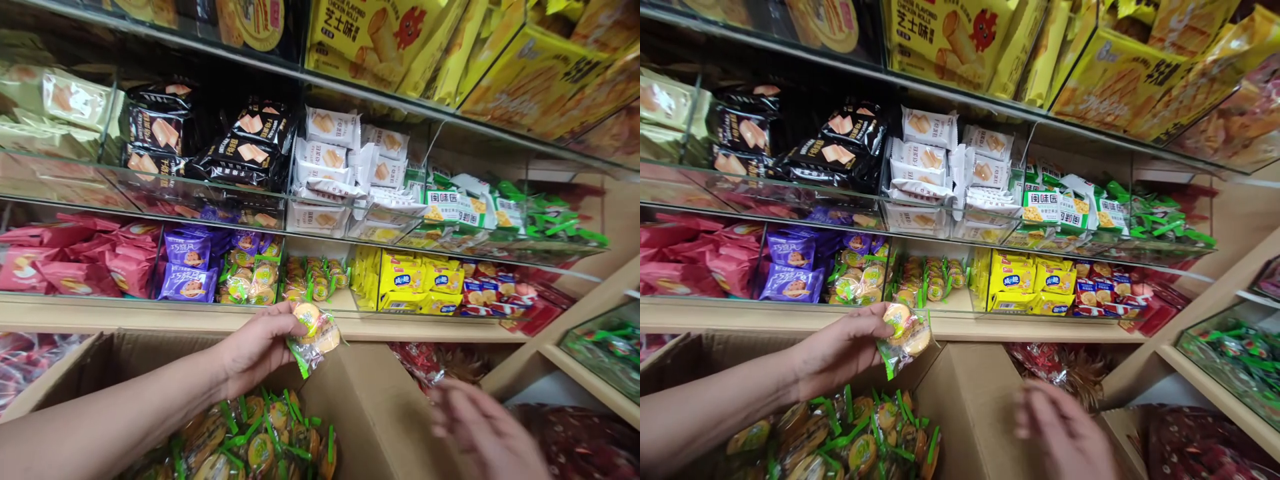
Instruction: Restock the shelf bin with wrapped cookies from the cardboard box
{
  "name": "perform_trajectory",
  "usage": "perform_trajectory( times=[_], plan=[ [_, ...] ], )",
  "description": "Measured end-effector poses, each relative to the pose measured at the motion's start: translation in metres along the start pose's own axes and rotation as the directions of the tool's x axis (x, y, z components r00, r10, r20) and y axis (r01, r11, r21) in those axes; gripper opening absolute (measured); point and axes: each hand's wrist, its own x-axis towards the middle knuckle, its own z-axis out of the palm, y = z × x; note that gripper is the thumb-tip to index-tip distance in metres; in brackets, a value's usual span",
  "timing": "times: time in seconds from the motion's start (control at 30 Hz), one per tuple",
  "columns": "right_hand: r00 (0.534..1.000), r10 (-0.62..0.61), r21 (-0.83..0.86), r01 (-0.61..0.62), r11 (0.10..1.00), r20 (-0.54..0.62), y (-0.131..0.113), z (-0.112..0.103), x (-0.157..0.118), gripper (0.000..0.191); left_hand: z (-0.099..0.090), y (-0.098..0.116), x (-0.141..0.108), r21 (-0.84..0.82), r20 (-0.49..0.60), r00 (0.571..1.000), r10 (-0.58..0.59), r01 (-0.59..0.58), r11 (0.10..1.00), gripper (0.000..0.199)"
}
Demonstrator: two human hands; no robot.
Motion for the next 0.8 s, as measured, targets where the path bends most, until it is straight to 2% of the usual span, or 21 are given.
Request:
perform_trajectory(
  times=[0.03,0.1,0.13,0.2,0.23,0.27,0.33,0.4,0.43,0.47,0.5,0.57,0.6,0.63,0.67,0.7,0.73,0.8],
  plan=[
    [0.983,0.017,0.087,-0.033,0.996,0.18,-0.006,0.027,-0.007,0.047,0.001,-0.002,-0.001,0.017,0.012,1.0,-0.012,0.012,1.0,0.015],
    [0.893,0.041,0.231,-0.16,0.96,0.448,-0.012,0.076,-0.016,0.051,0.003,-0.006,-0.003,0.047,0.034,0.998,-0.044,0.042,0.998,0.017],
    [0.831,0.049,0.244,-0.219,0.945,0.555,-0.013,0.094,-0.018,0.047,0.004,-0.009,-0.004,0.06,0.04,0.997,-0.059,0.056,0.997,0.018],
    [0.756,0.058,0.236,-0.276,0.932,0.652,-0.01,0.114,-0.017,0.04,0.006,-0.013,-0.005,0.077,0.038,0.997,-0.065,0.062,0.995,0.016],
    [0.752,0.061,0.231,-0.278,0.932,0.657,-0.008,0.116,-0.013,0.037,0.006,-0.014,-0.005,0.083,0.032,0.998,-0.055,0.052,0.995,0.015],
    [0.771,0.059,0.232,-0.263,0.936,0.634,-0.006,0.116,-0.009,0.035,0.006,-0.015,-0.004,0.093,0.016,0.999,-0.04,0.038,0.995,0.015],
    [0.854,0.018,0.239,-0.165,0.957,0.52,-0.001,0.11,0.0,0.036,0.005,-0.016,-0.003,0.126,-0.058,0.998,-0.016,0.023,0.992,0.018],
    [0.93,-0.122,0.182,0.061,0.981,0.347,0.003,0.104,0.008,0.038,0.004,-0.016,-0.002,0.172,-0.166,0.986,-0.028,0.057,0.983,0.029],
    [0.932,-0.244,0.114,0.22,0.969,0.269,0.004,0.102,0.011,0.038,0.003,-0.017,-0.001,0.187,-0.203,0.978,-0.045,0.084,0.979,0.037],
    [0.897,-0.382,0.029,0.385,0.922,0.223,0.005,0.102,0.012,0.037,0.002,-0.018,-0.001,0.19,-0.218,0.974,-0.069,0.111,0.975,0.045],
    [0.831,-0.51,-0.053,0.532,0.845,0.222,0.006,0.103,0.013,0.037,0.002,-0.019,-0.001,0.179,-0.201,0.975,-0.095,0.132,0.975,0.049],
    [0.65,-0.673,-0.135,0.747,0.651,0.353,0.007,0.106,0.009,0.042,0.001,-0.022,-0.001,0.107,-0.092,0.986,-0.141,0.151,0.983,0.045],
    [0.561,-0.7,-0.128,0.812,0.57,0.442,0.007,0.108,0.006,0.048,0.001,-0.024,-0.001,0.059,-0.025,0.987,-0.159,0.16,0.985,0.04],
    [0.492,-0.695,-0.103,0.847,0.522,0.525,0.008,0.11,0.003,0.055,0.001,-0.025,-0.001,0.022,0.03,0.985,-0.171,0.17,0.985,0.036],
    [0.448,-0.671,-0.071,0.858,0.509,0.591,0.009,0.111,-0.001,0.062,0.001,-0.025,-0.002,0.001,0.071,0.982,-0.174,0.174,0.985,0.035],
    [0.433,-0.64,-0.042,0.846,0.531,0.635,0.01,0.112,-0.004,0.065,0.001,-0.025,-0.002,0.0,0.097,0.981,-0.169,0.169,0.986,0.034],
    [0.445,-0.615,-0.016,0.818,0.576,0.65,0.011,0.112,-0.007,0.064,0.001,-0.025,-0.002,0.014,0.107,0.982,-0.157,0.157,0.988,0.034],
    [0.516,-0.589,0.023,0.74,0.673,0.622,0.013,0.113,-0.011,0.06,0.001,-0.024,-0.001,0.044,0.103,0.988,-0.118,0.114,0.992,0.037]
  ],
)
